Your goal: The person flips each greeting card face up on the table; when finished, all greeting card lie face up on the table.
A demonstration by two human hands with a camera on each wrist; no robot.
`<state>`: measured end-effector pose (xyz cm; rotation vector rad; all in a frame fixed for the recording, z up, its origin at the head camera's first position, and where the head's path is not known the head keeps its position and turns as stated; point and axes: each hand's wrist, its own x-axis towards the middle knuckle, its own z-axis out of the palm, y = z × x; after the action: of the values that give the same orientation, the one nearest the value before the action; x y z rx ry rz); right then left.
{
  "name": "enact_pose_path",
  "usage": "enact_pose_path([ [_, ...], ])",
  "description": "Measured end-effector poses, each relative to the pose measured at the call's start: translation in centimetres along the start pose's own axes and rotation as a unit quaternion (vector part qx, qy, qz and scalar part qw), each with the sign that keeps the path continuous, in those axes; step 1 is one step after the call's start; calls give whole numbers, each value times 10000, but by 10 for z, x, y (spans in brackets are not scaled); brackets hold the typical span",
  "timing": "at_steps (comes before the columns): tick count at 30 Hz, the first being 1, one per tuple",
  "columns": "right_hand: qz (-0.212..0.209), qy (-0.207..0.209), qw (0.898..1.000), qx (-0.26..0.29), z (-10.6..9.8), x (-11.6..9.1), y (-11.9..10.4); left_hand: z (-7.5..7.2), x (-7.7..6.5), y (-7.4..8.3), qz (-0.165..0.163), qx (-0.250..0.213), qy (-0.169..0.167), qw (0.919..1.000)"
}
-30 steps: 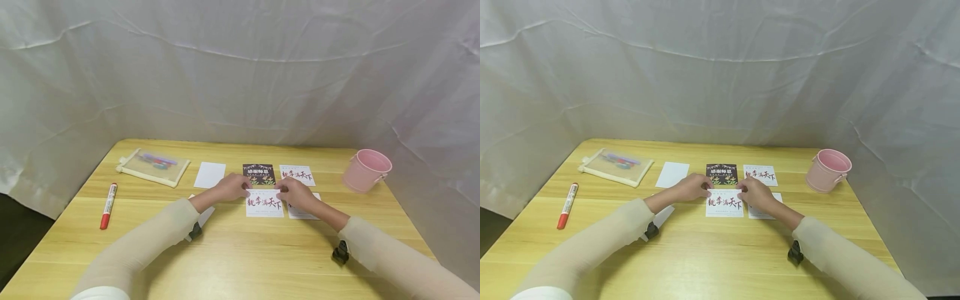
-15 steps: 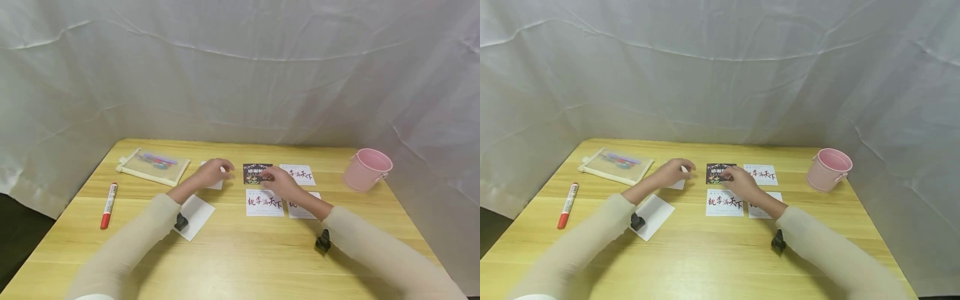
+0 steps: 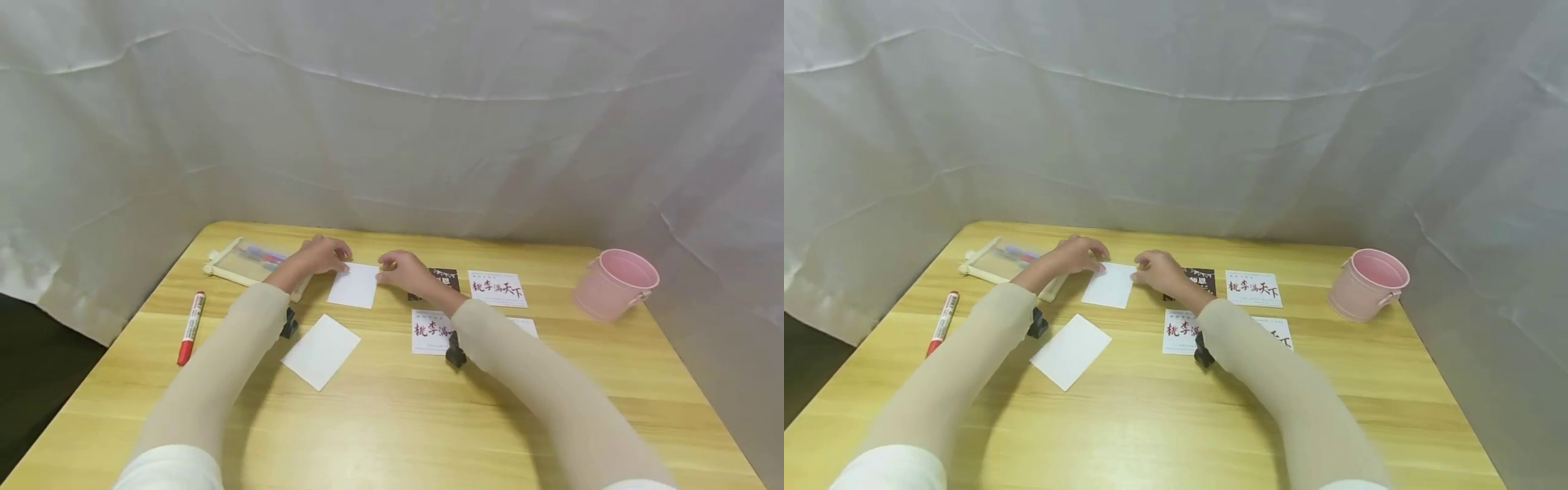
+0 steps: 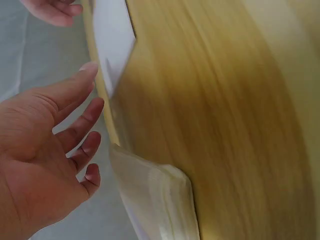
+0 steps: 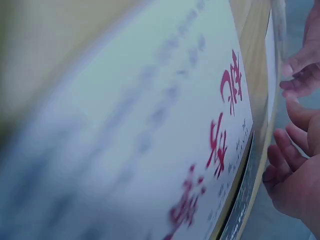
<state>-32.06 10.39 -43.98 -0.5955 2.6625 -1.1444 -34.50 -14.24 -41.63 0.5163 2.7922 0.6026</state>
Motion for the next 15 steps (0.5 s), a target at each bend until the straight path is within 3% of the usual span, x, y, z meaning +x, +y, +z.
enact_pose_path([
  [10,159,47,9930,-1169,9,19,-1,4,11,-2,45,107,-272,9996],
  [15,354,114,9905,-1322,10,21,-6,2,11,1,54,143,-333,9993],
])
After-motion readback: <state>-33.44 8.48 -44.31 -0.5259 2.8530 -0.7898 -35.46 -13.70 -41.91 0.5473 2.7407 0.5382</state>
